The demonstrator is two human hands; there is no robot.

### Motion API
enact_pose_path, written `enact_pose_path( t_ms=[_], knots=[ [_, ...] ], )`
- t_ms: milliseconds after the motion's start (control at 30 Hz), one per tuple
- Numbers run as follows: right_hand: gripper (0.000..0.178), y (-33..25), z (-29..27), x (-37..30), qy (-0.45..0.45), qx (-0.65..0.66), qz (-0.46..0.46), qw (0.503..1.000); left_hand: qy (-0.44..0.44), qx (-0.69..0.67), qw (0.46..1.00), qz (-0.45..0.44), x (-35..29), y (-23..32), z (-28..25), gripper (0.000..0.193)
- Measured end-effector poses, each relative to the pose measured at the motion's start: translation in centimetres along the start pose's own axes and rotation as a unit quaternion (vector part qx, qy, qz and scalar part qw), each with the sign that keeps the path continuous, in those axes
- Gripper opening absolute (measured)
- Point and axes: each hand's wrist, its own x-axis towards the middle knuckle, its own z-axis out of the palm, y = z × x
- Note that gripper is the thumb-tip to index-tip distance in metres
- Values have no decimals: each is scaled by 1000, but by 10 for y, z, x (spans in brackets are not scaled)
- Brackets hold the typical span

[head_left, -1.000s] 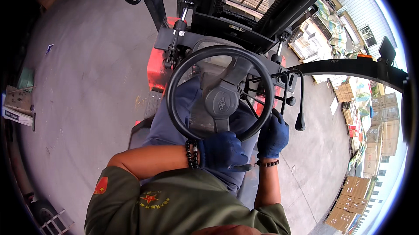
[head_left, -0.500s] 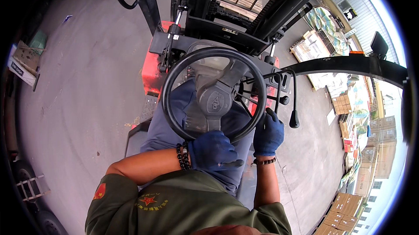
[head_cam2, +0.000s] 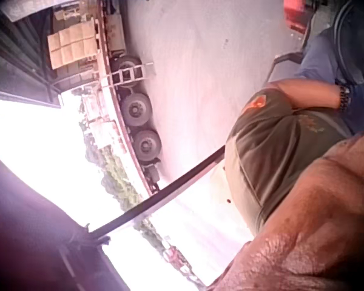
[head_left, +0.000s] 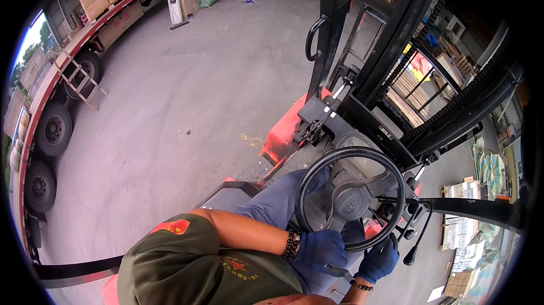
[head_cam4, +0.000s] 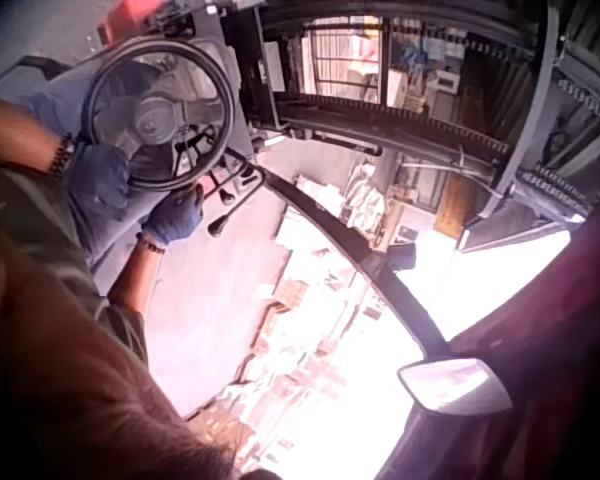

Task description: The person operates a forklift in a warehouse, steering and maneuvering the vehicle among stacked pallets and boxes. The operator uses both hands on the steering wheel and controls to navigate the space.

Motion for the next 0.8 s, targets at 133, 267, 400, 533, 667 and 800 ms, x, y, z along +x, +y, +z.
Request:
enact_pose_path(
  t_ms=[133,267,400,533,667,800],
  knots=[
    [28,0,14,-11,-9,15,3,1000,56,-35,998,-15,-15,-1,16,38],
    [28,-25,-6,-45,-3,7,-6,1000,58,-28,998,-20,-50,32,1,39],
    [29,-39,-21,-66,11,22,-8,1000,27,-5,1000,-7,-74,48,-8,33],
    [29,-49,-38,-80,60,95,3,994,28,2,1000,-7,-89,73,-14,34],
    [37,-42,-49,-101,113,262,82,955,35,-8,999,9,-104,94,-9,37],
    [57,-58,-40,-173,88,470,248,842,-6,2,1000,22,-133,125,-11,32]
  ],
)
